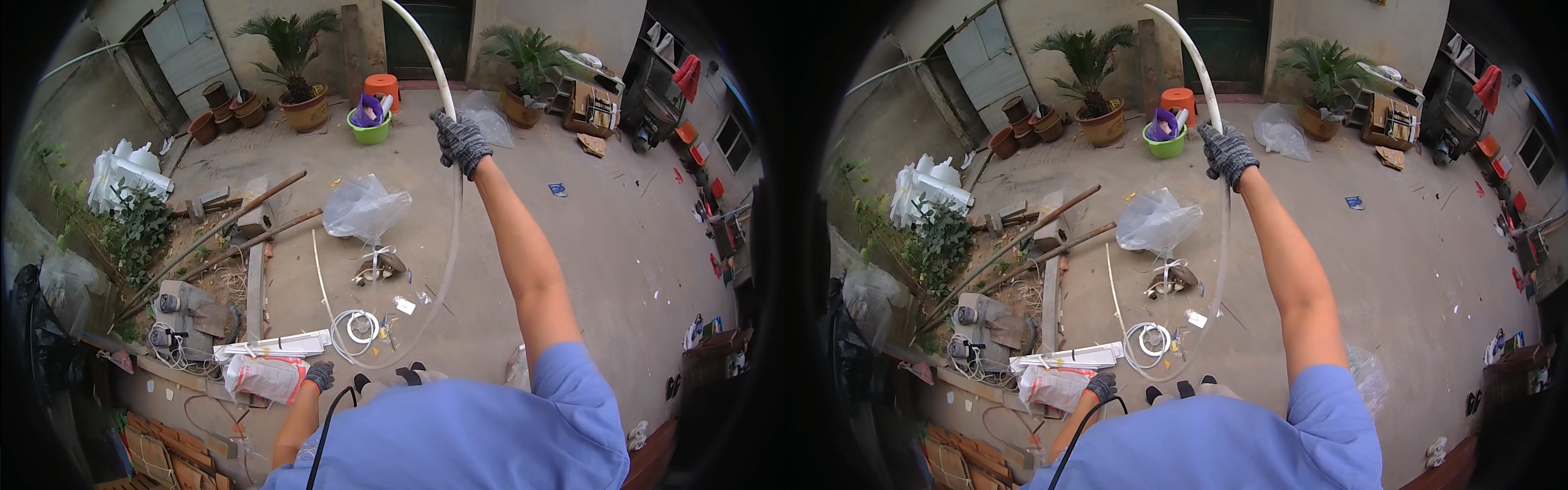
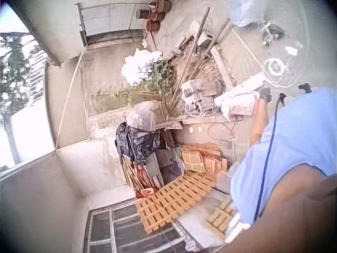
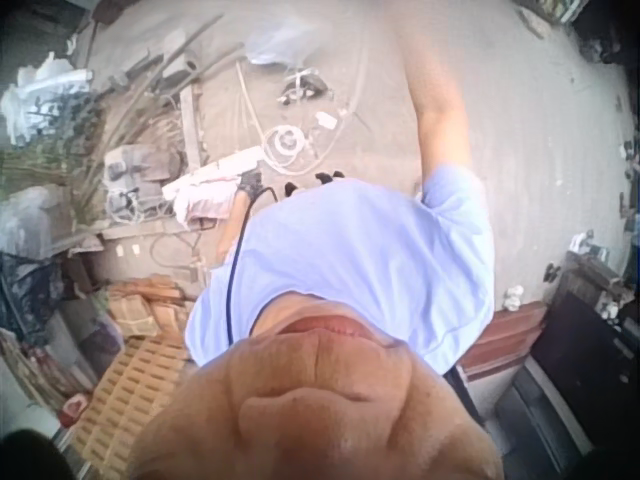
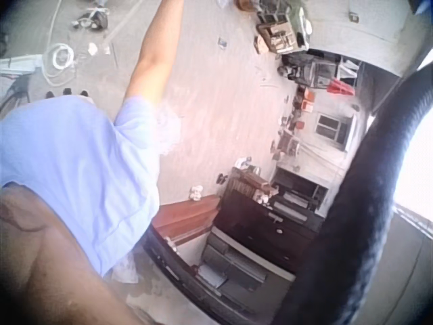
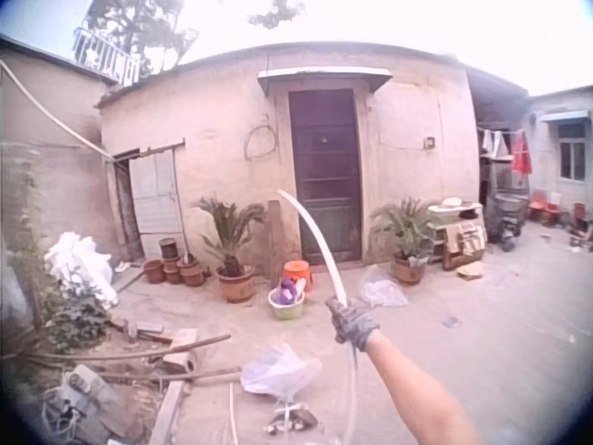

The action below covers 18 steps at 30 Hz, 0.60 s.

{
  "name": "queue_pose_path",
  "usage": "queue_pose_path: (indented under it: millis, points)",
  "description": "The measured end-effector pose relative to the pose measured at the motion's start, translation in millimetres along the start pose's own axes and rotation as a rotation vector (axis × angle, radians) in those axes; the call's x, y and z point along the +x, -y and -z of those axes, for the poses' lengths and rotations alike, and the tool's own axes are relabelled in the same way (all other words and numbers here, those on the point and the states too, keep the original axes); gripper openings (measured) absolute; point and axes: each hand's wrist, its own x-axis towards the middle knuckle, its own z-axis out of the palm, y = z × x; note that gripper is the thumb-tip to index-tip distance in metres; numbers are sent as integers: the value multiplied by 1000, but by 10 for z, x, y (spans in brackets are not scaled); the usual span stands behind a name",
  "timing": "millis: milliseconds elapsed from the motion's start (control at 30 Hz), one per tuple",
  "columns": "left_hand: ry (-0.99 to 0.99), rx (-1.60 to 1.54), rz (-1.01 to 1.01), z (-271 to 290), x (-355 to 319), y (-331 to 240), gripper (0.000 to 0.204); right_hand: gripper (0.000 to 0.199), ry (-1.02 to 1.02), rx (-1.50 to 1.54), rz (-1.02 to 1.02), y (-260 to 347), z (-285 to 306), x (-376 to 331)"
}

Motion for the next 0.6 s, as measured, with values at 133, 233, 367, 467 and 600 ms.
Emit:
queue_pose_path:
  millis: [133, 233, 367, 467, 600]
  points:
    - [-372, 362, -652, 169, 152, -499, 48, 28, 149, -935, 267, 219, -197, 68]
    - [-946, 559, -1163, 265, -377, -1547, 68, 29, 231, -1254, 562, -75, -135, 128]
    - [-1466, 502, -1575, 553, -990, -2453, 80, 24, 273, -1360, 626, 57, -276, -215]
    - [-1545, 603, -1618, 704, -1268, -2872, 75, 21, 241, -1372, 644, -8, -149, -265]
    - [-1170, 875, -1484, 1086, -1253, -3169, 46, 19, 213, -1238, 755, -79, 103, -335]
